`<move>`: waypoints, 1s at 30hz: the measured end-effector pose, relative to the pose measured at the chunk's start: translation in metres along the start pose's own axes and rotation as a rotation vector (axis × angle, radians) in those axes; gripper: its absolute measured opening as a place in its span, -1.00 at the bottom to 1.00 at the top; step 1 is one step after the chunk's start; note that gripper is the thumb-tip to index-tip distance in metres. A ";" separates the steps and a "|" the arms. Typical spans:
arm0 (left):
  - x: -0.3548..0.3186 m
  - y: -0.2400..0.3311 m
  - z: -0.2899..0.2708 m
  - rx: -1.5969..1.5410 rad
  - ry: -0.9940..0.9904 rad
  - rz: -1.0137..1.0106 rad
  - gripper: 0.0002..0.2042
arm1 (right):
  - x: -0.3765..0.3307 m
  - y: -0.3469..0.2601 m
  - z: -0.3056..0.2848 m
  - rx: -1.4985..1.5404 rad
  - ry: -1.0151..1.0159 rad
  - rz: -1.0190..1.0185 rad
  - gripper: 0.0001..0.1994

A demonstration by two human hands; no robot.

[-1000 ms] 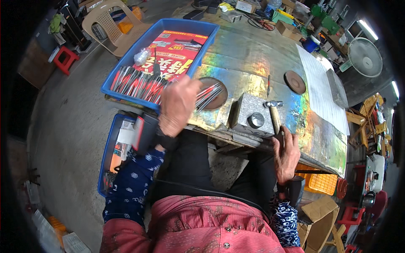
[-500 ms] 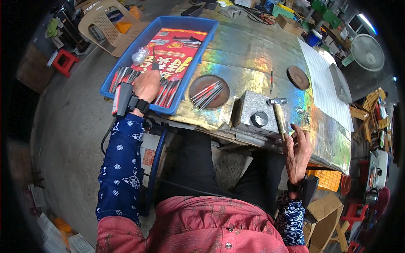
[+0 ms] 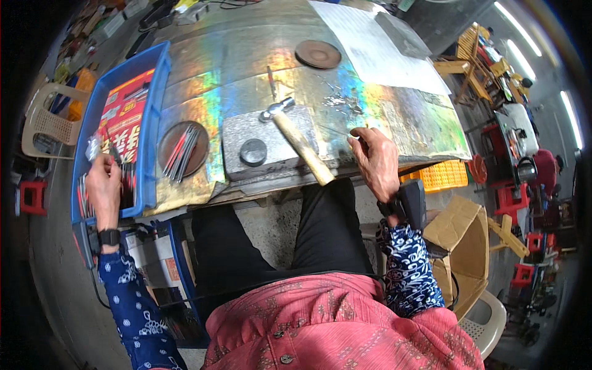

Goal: The person repeatedly picks small metal rods from a blue tray, places them on a metal block, and strikes them with a hammer. Finished rods are set aside on the table. The person continues this cycle throughout the clip.

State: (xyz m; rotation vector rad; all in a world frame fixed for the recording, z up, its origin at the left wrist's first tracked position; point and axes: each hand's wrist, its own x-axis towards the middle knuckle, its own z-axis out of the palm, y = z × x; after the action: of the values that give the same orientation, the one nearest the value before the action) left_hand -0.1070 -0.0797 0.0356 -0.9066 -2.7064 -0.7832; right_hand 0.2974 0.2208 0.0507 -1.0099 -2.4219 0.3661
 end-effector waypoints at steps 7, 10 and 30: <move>-0.016 0.085 -0.011 -0.853 -0.209 -0.023 -0.80 | 0.018 0.043 0.013 -0.143 0.028 0.015 -0.84; -0.027 0.121 -0.002 -1.034 -0.310 0.052 -0.81 | 0.026 0.046 0.019 -0.141 0.006 0.017 -0.83; -0.058 0.184 0.048 -1.154 -0.298 0.041 -0.84 | 0.079 0.067 0.062 -0.309 0.072 -0.427 -0.85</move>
State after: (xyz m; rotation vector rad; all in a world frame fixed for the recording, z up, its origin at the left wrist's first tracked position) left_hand 0.0502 0.0409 0.0537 -1.3033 -2.2559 -2.4435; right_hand 0.2555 0.3207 -0.0033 -0.5790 -2.5893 -0.1929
